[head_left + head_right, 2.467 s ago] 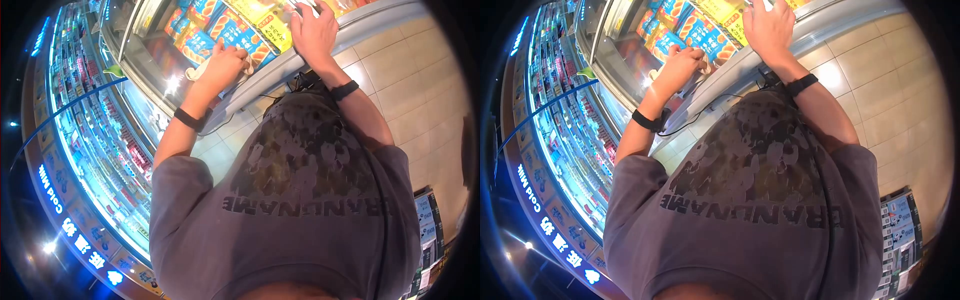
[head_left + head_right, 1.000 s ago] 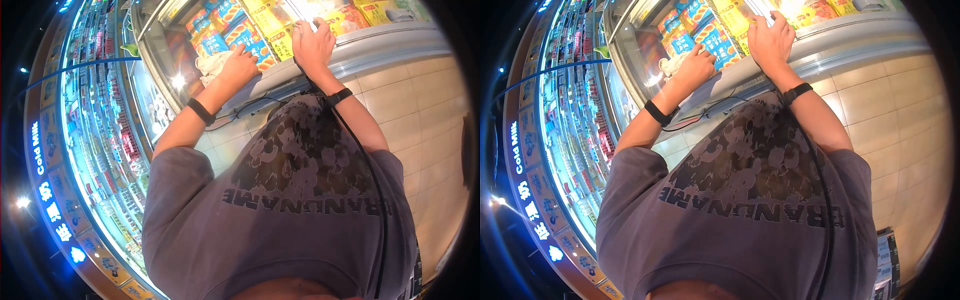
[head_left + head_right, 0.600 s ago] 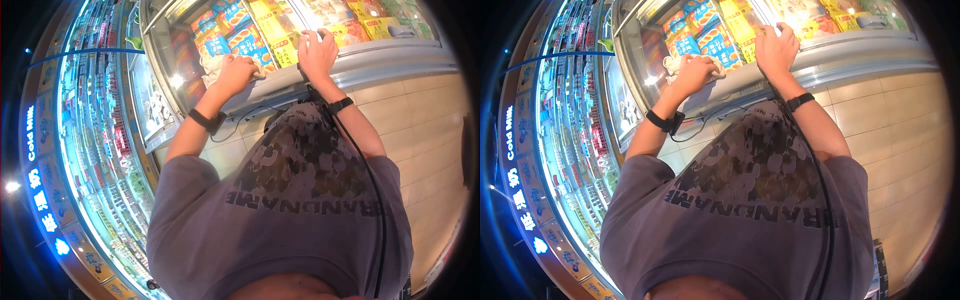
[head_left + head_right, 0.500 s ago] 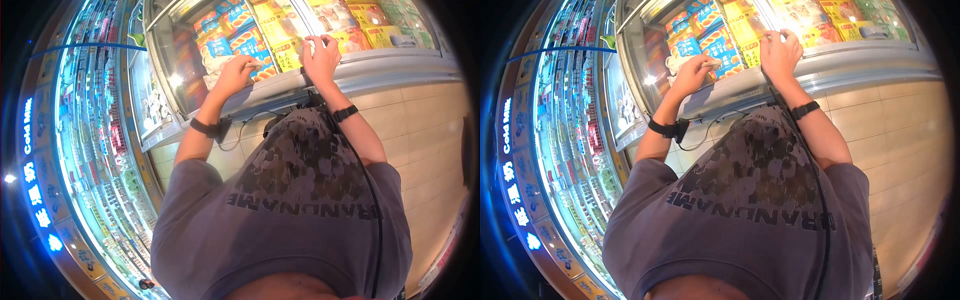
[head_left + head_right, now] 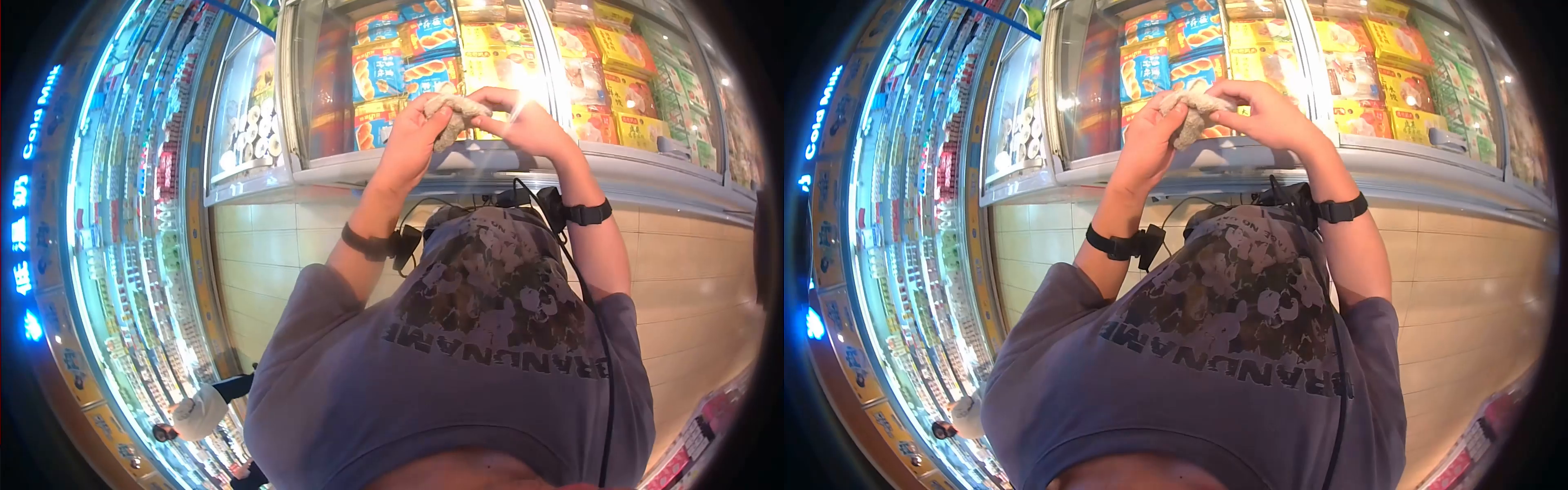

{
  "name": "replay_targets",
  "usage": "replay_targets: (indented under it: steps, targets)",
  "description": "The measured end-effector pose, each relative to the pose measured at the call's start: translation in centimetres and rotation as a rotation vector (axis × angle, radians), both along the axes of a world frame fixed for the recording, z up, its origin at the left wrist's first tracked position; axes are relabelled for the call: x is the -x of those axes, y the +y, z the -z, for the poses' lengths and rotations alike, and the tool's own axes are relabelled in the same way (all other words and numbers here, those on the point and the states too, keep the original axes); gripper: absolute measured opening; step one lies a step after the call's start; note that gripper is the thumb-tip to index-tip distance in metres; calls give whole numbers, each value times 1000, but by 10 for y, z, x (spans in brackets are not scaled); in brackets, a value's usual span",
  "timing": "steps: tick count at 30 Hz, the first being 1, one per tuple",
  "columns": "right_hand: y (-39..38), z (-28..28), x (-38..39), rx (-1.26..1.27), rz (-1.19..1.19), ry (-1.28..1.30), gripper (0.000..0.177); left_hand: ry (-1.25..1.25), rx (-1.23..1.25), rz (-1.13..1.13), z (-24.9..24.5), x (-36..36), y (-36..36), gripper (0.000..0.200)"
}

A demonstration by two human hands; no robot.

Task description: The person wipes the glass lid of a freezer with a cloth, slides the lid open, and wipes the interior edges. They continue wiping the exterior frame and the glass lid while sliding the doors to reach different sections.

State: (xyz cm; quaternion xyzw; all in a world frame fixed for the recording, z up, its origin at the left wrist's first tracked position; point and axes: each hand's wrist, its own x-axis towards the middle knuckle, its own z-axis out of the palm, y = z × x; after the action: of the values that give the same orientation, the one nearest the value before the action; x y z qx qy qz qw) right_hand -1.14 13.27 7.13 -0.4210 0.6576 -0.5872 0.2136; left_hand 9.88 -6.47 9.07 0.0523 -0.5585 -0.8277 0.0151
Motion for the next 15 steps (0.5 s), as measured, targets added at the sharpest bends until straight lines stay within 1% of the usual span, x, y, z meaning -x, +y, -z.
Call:
replay_targets:
  steps: [1, 2, 4, 5, 6, 8, 9, 10, 11, 12, 13, 14, 15]
  targets:
    - [6, -13, -3, -51, 13, -28, 25, -11, 23, 2, -2, -1, 0, 21]
    - [9, -9, 1, -61, 1, -28, 25, -11, 13, -10, -4, -1, 1, 21]
    - [12, -7, 12, -74, 35, -139, 23, -35, 260, -36, -6, 3, -7, 22]
    - [16, -14, 13, -41, 108, -213, 22, 13, 327, -11, -4, 7, -16, 23]
    - [19, -26, 16, -42, 106, -214, 22, 11, 325, -13, -5, 9, -22, 23]
    - [23, -42, 20, 74, 416, -242, 25, 76, 344, -24, -6, 11, -34, 23]
    - [24, -44, 23, 77, 423, -244, 25, 60, 385, -43, -6, 7, -40, 24]
    - [22, -45, 28, 145, 560, -174, 23, 61, 387, -35, 2, 7, -47, 24]
    - [21, -46, 31, 213, 696, -102, 21, 60, 554, -104, 17, 7, -56, 24]
    - [9, -46, 19, 300, 721, -165, 24, 61, 721, -175, 30, 6, -65, 24]
    - [-1, -49, 6, 199, 756, -19, 26, -10, 927, -177, 41, 4, -74, 22]
    - [-8, -46, -3, 93, 785, 124, 28, -10, 930, -172, 54, 3, -78, 22]
    - [-16, -29, -1, 53, 667, 203, 29, 12, 1109, -148, 69, -1, -82, 21]
